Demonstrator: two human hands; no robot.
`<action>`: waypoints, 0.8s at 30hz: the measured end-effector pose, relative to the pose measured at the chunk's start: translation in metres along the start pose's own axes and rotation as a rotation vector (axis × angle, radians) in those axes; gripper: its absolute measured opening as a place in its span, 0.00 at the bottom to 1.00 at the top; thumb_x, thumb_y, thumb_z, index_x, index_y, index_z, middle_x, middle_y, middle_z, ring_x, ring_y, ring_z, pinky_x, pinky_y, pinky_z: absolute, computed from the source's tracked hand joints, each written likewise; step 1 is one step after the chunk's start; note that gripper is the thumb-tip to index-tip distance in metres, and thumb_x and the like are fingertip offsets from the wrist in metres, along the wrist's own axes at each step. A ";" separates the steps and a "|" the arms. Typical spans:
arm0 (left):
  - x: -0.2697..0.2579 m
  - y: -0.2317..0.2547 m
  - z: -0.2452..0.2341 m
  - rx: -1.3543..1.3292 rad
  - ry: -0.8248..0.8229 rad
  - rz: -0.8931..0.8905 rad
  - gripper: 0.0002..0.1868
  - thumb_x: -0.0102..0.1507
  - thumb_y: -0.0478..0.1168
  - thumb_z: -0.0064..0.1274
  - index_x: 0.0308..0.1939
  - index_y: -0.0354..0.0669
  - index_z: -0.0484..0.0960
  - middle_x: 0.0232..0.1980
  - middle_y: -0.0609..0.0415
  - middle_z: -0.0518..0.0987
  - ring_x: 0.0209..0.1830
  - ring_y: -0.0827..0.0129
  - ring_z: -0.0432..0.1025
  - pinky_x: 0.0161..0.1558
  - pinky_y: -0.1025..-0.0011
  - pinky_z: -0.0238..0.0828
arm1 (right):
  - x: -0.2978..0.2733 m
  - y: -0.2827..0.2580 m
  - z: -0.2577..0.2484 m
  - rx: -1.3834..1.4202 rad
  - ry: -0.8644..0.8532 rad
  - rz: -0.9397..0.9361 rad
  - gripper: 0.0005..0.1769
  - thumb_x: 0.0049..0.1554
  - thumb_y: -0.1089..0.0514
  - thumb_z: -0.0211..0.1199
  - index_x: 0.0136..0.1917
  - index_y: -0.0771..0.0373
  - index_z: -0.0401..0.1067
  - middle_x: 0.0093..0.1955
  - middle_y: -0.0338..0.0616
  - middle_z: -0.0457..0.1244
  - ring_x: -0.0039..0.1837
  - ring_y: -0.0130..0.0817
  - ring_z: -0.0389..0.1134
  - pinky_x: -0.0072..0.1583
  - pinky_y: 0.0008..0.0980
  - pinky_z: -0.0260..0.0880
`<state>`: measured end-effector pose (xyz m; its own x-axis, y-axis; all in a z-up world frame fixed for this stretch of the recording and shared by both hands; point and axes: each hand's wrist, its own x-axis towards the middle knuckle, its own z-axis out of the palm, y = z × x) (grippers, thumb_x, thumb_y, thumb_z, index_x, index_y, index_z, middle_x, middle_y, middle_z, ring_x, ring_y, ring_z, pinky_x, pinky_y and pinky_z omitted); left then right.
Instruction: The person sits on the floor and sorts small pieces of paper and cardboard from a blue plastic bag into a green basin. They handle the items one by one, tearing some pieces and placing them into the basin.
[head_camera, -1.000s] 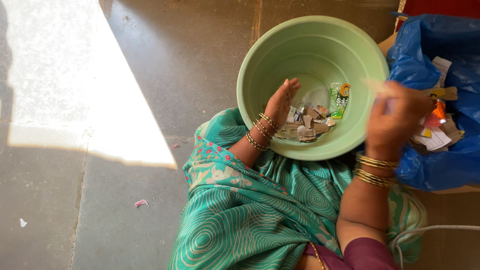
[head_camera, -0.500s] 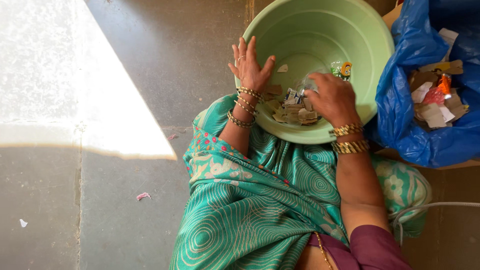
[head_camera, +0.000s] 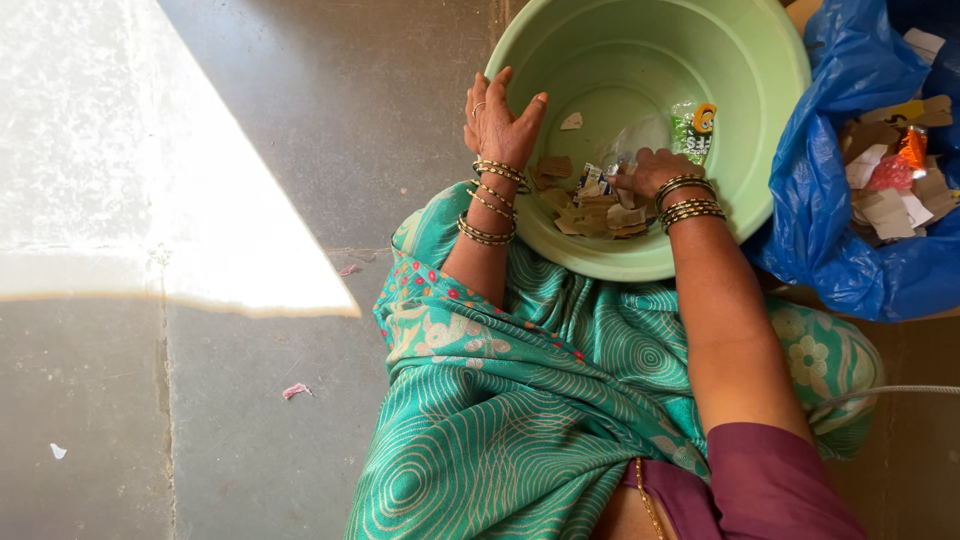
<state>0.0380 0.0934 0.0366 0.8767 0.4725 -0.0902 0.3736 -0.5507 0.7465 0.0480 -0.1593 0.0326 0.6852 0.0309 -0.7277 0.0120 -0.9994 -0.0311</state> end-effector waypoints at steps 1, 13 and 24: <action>0.000 -0.001 0.002 0.004 0.002 0.002 0.40 0.54 0.61 0.63 0.69 0.59 0.72 0.82 0.47 0.54 0.83 0.51 0.43 0.76 0.38 0.36 | 0.002 0.001 0.003 0.029 -0.006 0.015 0.51 0.51 0.20 0.59 0.75 0.54 0.60 0.74 0.55 0.57 0.73 0.56 0.61 0.68 0.55 0.63; 0.000 -0.012 0.018 -0.112 0.050 0.073 0.39 0.54 0.58 0.66 0.68 0.55 0.74 0.82 0.39 0.52 0.83 0.46 0.43 0.77 0.49 0.43 | 0.010 -0.030 0.024 0.100 -0.187 -0.178 0.64 0.45 0.15 0.60 0.77 0.63 0.59 0.73 0.67 0.59 0.75 0.60 0.61 0.72 0.51 0.62; -0.004 -0.003 0.013 -0.004 0.076 0.056 0.39 0.53 0.62 0.64 0.67 0.60 0.75 0.82 0.42 0.55 0.84 0.47 0.44 0.75 0.43 0.40 | 0.010 -0.059 0.036 0.236 -0.375 -0.517 0.65 0.41 0.21 0.65 0.78 0.63 0.56 0.78 0.55 0.55 0.78 0.47 0.56 0.74 0.41 0.56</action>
<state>0.0373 0.0836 0.0262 0.8709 0.4915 0.0020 0.3230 -0.5754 0.7514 0.0283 -0.0999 0.0028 0.3349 0.5490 -0.7658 0.0815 -0.8266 -0.5569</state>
